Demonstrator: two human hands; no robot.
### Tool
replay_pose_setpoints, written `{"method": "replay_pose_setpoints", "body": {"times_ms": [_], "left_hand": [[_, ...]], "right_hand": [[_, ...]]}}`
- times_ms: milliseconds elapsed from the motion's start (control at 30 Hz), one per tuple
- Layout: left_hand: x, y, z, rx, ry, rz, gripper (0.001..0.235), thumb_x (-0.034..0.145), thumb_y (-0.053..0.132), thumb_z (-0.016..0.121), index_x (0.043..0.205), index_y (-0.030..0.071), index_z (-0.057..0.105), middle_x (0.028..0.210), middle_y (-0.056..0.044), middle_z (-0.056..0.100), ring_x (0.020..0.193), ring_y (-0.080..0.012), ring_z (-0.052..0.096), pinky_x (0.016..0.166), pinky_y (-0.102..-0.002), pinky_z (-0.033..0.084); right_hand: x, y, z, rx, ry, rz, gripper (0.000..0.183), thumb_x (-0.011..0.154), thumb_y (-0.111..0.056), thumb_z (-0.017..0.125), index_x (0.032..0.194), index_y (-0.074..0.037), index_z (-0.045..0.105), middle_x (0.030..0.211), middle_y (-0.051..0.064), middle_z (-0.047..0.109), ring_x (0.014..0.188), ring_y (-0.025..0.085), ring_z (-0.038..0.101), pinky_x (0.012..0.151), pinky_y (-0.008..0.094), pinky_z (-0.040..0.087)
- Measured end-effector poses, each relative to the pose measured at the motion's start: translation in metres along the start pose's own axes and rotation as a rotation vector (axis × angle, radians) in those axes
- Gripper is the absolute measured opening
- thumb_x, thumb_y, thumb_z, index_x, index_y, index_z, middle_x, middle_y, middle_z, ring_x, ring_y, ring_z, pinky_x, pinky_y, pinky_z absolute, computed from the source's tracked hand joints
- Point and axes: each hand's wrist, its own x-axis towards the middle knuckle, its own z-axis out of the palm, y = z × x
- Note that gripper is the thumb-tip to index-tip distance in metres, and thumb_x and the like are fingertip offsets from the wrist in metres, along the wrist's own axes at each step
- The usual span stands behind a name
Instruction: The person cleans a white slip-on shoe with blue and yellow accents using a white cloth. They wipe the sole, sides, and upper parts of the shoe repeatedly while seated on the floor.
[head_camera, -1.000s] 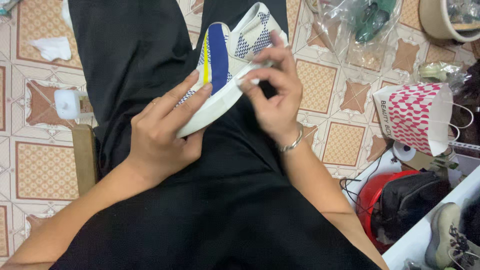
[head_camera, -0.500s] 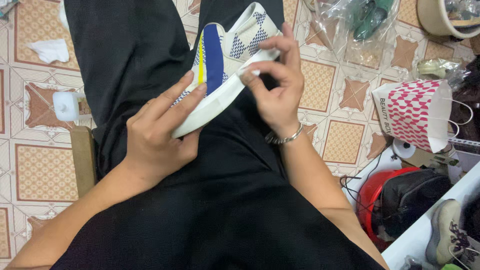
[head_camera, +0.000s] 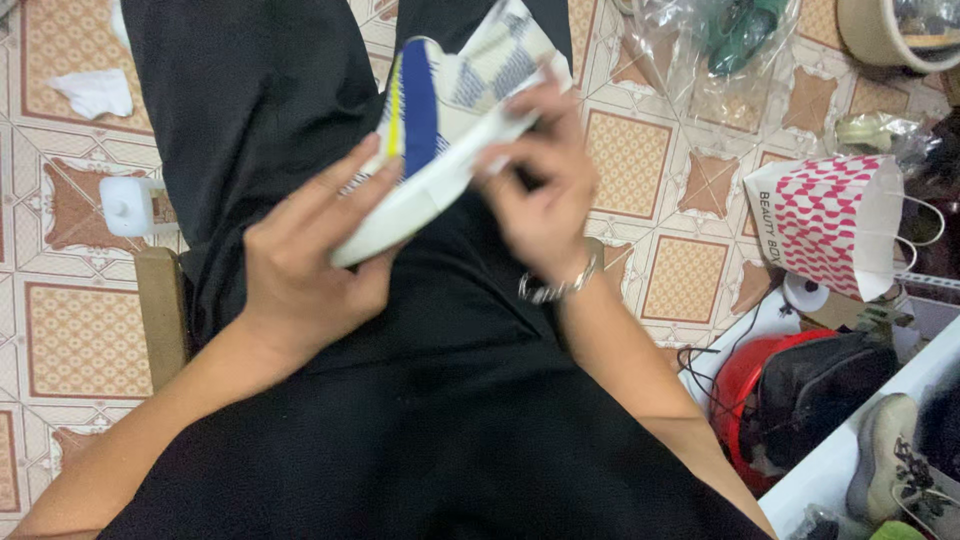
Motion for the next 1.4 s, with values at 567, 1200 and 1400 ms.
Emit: {"method": "replay_pose_setpoints", "body": {"times_ms": [567, 1200, 1400], "left_hand": [[0.002, -0.015, -0.002, 0.011, 0.002, 0.041, 0.048, 0.083, 0.005, 0.088, 0.129, 0.008, 0.072, 0.136, -0.017, 0.069, 0.115, -0.0284, 0.073, 0.097, -0.034, 0.06], [-0.006, -0.067, -0.007, -0.147, -0.046, -0.071, 0.05, 0.08, 0.002, 0.088, 0.128, 0.006, 0.073, 0.138, -0.018, 0.07, 0.126, -0.0276, 0.071, 0.108, -0.034, 0.057], [0.0, -0.064, -0.007, -0.12, -0.042, -0.043, 0.051, 0.081, 0.004, 0.087, 0.129, 0.005, 0.071, 0.134, -0.018, 0.069, 0.124, -0.0275, 0.071, 0.106, -0.033, 0.057]], "right_hand": [[0.002, 0.005, -0.001, -0.142, 0.143, -0.025, 0.009, 0.086, -0.007, 0.081, 0.084, -0.009, 0.073, 0.119, 0.009, 0.06, 0.131, 0.031, 0.052, 0.118, 0.051, 0.043], [-0.012, -0.028, -0.002, 0.147, -0.352, 0.087, 0.007, 0.106, -0.012, 0.059, 0.106, -0.008, 0.053, 0.151, 0.016, 0.061, 0.135, 0.028, 0.063, 0.113, 0.038, 0.05], [0.0, -0.028, -0.006, -0.317, -0.138, -0.238, 0.01, 0.099, -0.007, 0.062, 0.102, -0.005, 0.053, 0.135, 0.026, 0.059, 0.125, 0.04, 0.061, 0.106, 0.044, 0.051]]}}
